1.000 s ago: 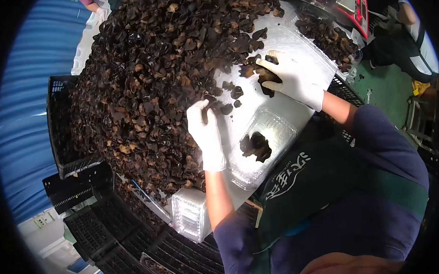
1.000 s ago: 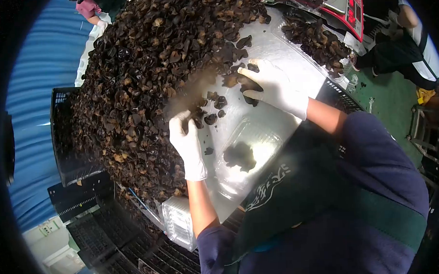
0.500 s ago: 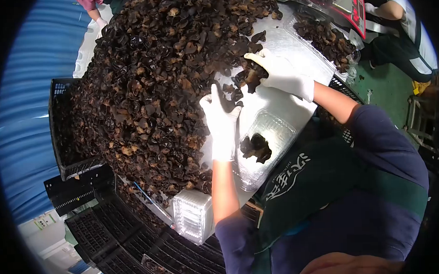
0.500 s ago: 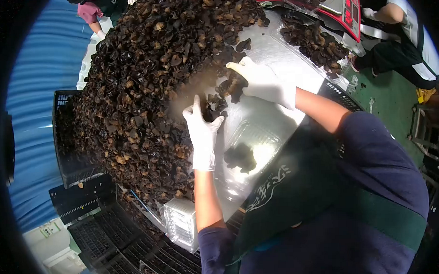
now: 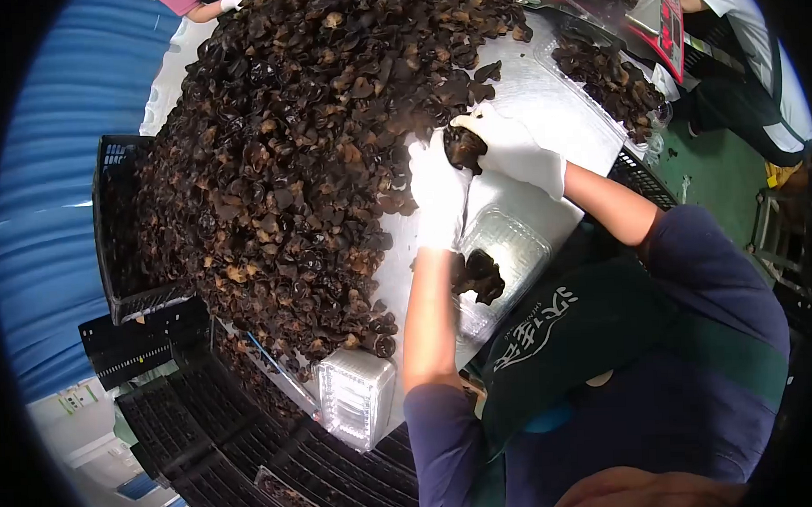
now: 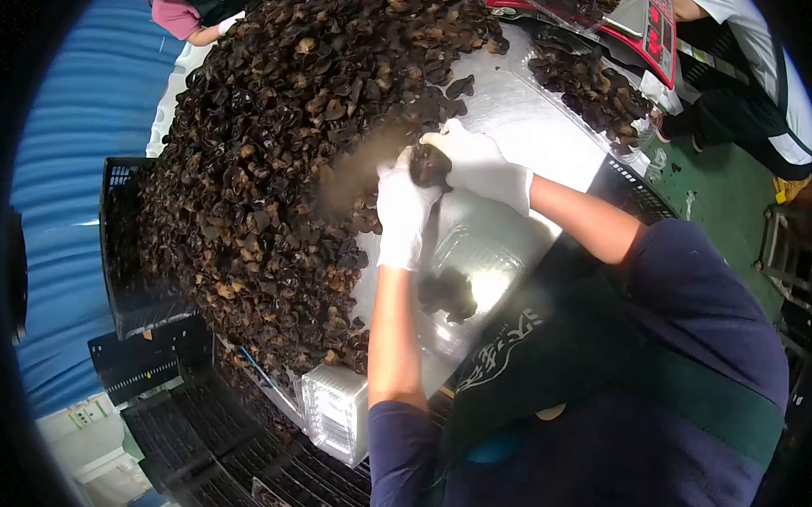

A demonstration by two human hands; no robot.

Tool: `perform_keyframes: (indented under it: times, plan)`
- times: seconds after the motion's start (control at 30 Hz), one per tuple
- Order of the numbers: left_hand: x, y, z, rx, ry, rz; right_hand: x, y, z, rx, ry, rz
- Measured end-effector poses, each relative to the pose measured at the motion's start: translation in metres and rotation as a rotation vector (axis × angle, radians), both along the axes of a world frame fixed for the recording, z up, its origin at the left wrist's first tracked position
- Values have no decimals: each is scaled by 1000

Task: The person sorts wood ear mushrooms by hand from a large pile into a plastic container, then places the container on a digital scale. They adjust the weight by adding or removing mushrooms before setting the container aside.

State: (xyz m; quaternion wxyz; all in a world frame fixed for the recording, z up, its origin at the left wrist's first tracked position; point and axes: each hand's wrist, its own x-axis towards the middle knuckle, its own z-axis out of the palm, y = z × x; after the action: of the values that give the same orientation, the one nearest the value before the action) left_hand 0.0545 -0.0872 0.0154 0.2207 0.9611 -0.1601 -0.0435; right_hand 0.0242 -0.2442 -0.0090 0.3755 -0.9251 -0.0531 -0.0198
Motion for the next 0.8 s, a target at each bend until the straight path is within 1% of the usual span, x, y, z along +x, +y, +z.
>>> perform_keyframes:
  times: [0.03,0.07,0.1,0.13,0.17,0.2,0.23,0.27,0.3,0.33,0.37,0.4,0.43,0.47,0.5,0.53,0.57,0.6,0.63,0.67,0.7,0.73,0.8]
  plan:
    - [1,1,-11,31,-152,-37,5,3,-3,60,4,-31]
    - [3,3,-16,33,-151,-30,6,6,-6,121,9,-62]
    - [5,5,-19,-123,-63,11,2,6,7,180,16,-24]
    - [8,6,-25,-280,26,50,2,8,4,179,15,-20]
    - [10,7,-36,-495,158,97,3,10,-4,225,-85,21]
    - [9,8,-33,-497,156,98,3,11,-7,270,-186,61]
    - [3,10,-22,-506,163,120,1,14,-1,268,-184,64]
    - [-5,15,-12,-514,173,145,-3,18,5,324,-164,78]
    - [-21,21,18,-465,46,96,-9,24,16,380,-143,94]
    - [-37,24,41,-406,-27,116,-16,30,28,379,-139,99]
    - [-52,31,58,-347,-99,136,-25,36,45,406,-87,154]
    - [-71,46,68,-368,-198,75,-38,43,64,435,-30,206]
    - [-93,52,87,-365,-139,149,-57,52,92,346,-26,191]
    - [-110,68,79,-275,-239,103,-68,58,74,430,50,293]
    - [-131,82,76,-269,-213,105,-78,66,80,352,-24,371]
    - [-151,91,80,-255,-182,144,-91,78,81,206,54,410]
    - [-171,100,76,-199,-93,227,-105,87,74,268,102,458]
    - [-185,108,67,-197,-90,229,-115,94,65,332,152,507]
    - [-197,116,55,-181,-11,278,-117,98,60,335,157,510]
    - [-207,122,41,-168,65,328,-118,101,57,149,128,588]
    - [-215,126,23,-1,-13,320,-118,103,55,-38,95,663]
    - [-219,128,22,-1,-14,325,-112,101,68,-39,94,667]
    - [-222,130,21,-81,124,282,-87,85,95,-164,127,699]
